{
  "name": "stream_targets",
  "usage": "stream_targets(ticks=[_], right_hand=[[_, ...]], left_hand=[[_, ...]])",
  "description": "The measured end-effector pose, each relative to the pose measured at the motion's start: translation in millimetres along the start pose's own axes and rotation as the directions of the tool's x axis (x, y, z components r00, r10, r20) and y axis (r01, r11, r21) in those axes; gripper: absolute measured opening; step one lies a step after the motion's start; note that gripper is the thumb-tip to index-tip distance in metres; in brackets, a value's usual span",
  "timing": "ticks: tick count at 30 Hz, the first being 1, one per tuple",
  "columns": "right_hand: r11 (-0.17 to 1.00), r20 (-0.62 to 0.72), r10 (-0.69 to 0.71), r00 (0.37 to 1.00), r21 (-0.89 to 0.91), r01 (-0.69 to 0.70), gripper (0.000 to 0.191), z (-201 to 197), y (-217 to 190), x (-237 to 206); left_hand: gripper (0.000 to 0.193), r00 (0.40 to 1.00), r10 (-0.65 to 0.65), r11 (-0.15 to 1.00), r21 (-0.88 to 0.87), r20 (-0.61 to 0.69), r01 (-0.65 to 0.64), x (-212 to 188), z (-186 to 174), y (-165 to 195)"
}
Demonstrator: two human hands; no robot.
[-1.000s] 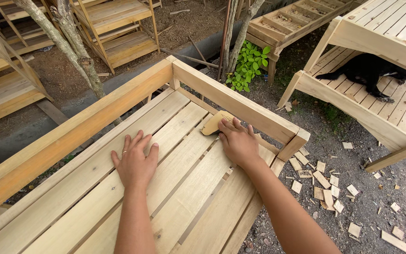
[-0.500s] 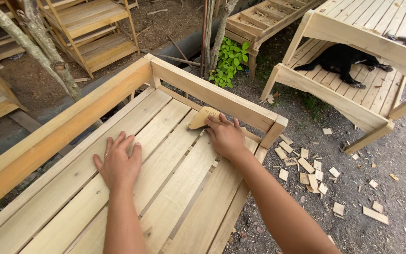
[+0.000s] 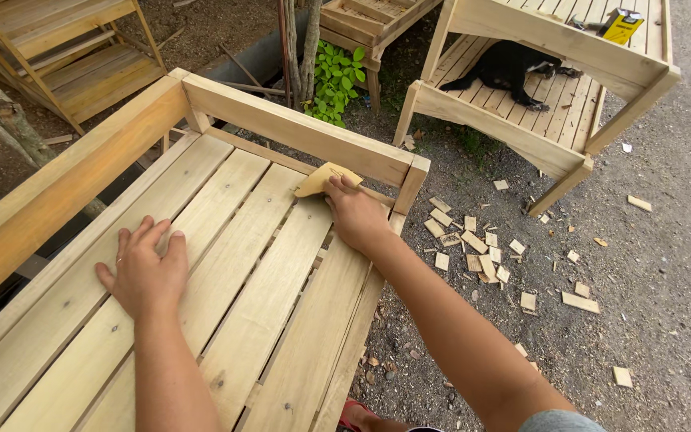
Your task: The person sands the slatted shelves of a wooden rack using a sanding block. They work on the lower shelf while squatting, then move to the upper shelf while standing, smoothing the surfaces of the wooden planks.
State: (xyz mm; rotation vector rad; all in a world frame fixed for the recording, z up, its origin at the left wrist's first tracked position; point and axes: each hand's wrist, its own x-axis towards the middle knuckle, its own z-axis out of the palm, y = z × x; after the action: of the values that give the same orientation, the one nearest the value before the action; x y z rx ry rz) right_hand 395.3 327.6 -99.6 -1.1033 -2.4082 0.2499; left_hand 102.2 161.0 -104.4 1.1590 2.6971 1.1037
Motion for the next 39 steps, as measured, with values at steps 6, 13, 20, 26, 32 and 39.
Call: stream_targets(ticks=[6, 13, 20, 26, 32, 39], right_hand=[[0.993, 0.065, -0.097, 0.993, -0.063, 0.101, 0.041, -18.9, -4.7, -36.8], [0.993, 0.045, -0.066, 0.997, -0.095, 0.07, 0.045, -27.5, -12.0, -61.9], [0.996, 0.031, -0.081, 0.996, -0.021, 0.082, 0.047, -47.3, -27.8, -78.8], [0.968, 0.182, -0.251, 0.951, 0.064, 0.243, 0.045, -50.2, -36.8, -115.4], [0.997, -0.001, -0.008, 1.0, 0.077, 0.008, 0.043, -57.3, -39.4, -134.3], [0.999, -0.1, -0.052, 0.994, -0.005, 0.051, 0.036, -47.9, -29.1, -144.4]], left_hand=[[0.036, 0.999, 0.03, 0.992, -0.125, -0.026, -0.033, -9.3, -5.4, 20.5], [0.041, 0.944, 0.306, 0.893, -0.379, 0.12, -0.241, -62.1, 43.7, 105.4], [0.04, 0.945, 0.3, 0.939, -0.215, 0.133, -0.268, -67.0, 58.9, 100.9], [0.042, 0.944, 0.304, 0.934, -0.235, 0.125, -0.269, -71.2, 62.2, 96.2], [0.046, 0.94, 0.299, 0.949, -0.151, 0.166, -0.276, -73.7, 63.0, 92.9], [0.049, 0.93, 0.304, 0.952, -0.105, 0.208, -0.288, -73.6, 61.1, 89.6]])
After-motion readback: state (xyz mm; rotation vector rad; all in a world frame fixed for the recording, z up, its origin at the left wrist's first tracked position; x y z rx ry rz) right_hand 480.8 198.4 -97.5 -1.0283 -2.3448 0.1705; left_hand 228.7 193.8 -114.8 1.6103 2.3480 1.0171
